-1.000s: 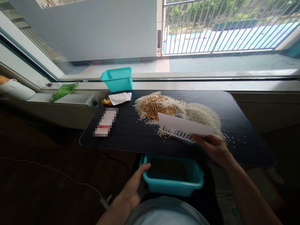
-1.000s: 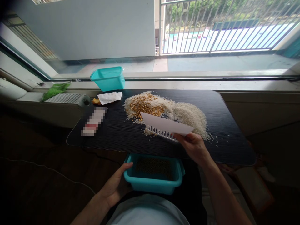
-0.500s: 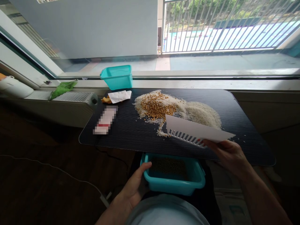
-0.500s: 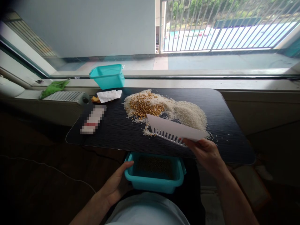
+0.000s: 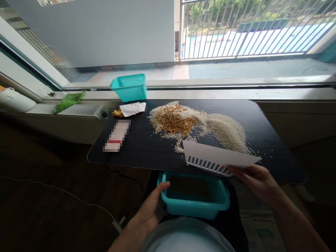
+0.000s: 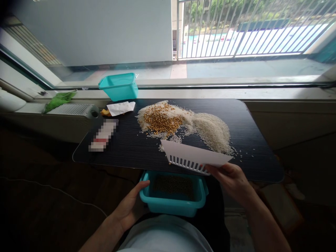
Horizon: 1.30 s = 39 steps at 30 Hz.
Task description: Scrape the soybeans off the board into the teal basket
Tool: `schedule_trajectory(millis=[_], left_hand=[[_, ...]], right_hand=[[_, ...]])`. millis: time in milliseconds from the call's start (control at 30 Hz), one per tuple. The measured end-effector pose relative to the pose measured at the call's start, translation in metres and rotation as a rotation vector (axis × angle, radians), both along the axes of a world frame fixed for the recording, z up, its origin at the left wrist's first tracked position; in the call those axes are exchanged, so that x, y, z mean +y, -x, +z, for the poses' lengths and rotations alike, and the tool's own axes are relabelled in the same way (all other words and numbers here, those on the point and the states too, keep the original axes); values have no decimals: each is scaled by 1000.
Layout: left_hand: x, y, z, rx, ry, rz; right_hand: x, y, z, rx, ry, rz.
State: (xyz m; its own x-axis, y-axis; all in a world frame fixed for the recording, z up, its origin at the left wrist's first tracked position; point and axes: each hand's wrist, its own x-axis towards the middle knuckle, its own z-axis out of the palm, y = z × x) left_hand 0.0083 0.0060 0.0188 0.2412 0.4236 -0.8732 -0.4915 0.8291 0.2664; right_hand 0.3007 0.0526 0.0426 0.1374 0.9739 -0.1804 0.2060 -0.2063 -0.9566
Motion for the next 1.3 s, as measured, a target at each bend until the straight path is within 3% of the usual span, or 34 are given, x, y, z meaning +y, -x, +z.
schedule_trajectory(millis=[133,333,533,800,1067,1300], left_hand=[[0,2,1,-41,-40,-12],[0,1,-2,-13,-17,8],[0,1,-3,-10,-11,31],[1,1,-2,20,-6,6],[-2,9,-5,-8,-35,29],[-1,40,-5,46,-87,30]], right_hand=[[1,1,-1,29,2,81],[22,7,-11,-76,-163,-79],[27,12,-2,-80,-108,-51],[15,5,-10,-73,-115,-28],[13,35,-2,16,-55,145],[10,76,-5,72,-56,319]])
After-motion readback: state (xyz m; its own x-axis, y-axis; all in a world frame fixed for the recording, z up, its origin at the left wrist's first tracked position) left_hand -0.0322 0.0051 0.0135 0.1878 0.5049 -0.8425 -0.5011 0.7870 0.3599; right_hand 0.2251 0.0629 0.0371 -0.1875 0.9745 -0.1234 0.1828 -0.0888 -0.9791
